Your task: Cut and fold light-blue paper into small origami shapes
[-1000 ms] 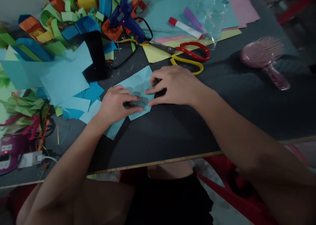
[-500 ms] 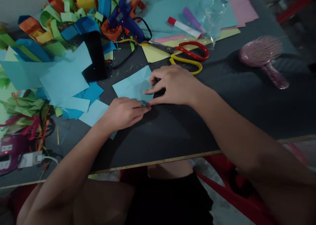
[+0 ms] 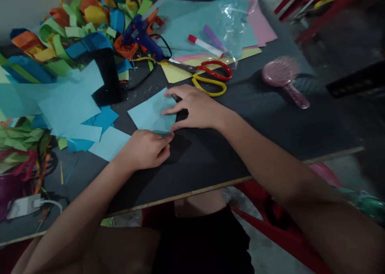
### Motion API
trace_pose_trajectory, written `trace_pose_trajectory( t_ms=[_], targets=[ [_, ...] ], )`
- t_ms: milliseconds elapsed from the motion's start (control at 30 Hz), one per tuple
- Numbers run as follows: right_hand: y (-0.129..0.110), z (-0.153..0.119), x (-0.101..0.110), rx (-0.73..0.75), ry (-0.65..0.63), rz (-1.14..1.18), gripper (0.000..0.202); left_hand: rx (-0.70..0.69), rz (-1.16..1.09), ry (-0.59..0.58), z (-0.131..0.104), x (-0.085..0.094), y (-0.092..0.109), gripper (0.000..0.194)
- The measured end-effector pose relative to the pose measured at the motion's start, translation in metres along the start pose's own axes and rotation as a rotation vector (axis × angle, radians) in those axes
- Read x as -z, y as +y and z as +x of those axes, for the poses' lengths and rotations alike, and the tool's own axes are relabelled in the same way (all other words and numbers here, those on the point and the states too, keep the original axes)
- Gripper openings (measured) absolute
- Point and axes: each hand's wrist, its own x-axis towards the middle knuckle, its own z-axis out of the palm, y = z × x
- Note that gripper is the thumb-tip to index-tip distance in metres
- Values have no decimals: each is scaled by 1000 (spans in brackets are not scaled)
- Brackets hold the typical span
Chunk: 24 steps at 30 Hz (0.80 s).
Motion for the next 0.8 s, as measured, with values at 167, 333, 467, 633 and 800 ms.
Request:
trace_pose_trajectory(
  t_ms=[167,333,467,633,800],
  targets=[
    [0,1,-3,-315,180,-158,119,3,-51,-16,-1,-1,-5,38],
    [5,4,-3,-511,276,-147,116,-1,-44,-33,-1,-1,-3,39],
    [8,4,4,-627,339,-123,100,8,-23,-26,0,-2,-1,40],
    [6,1,4,-523,496,-86,74,22,-23,-9,-1,-2,0,39],
    [1,6,-15,159,381,57,26,-15,6,4,-3,-2,-11,38]
  ],
)
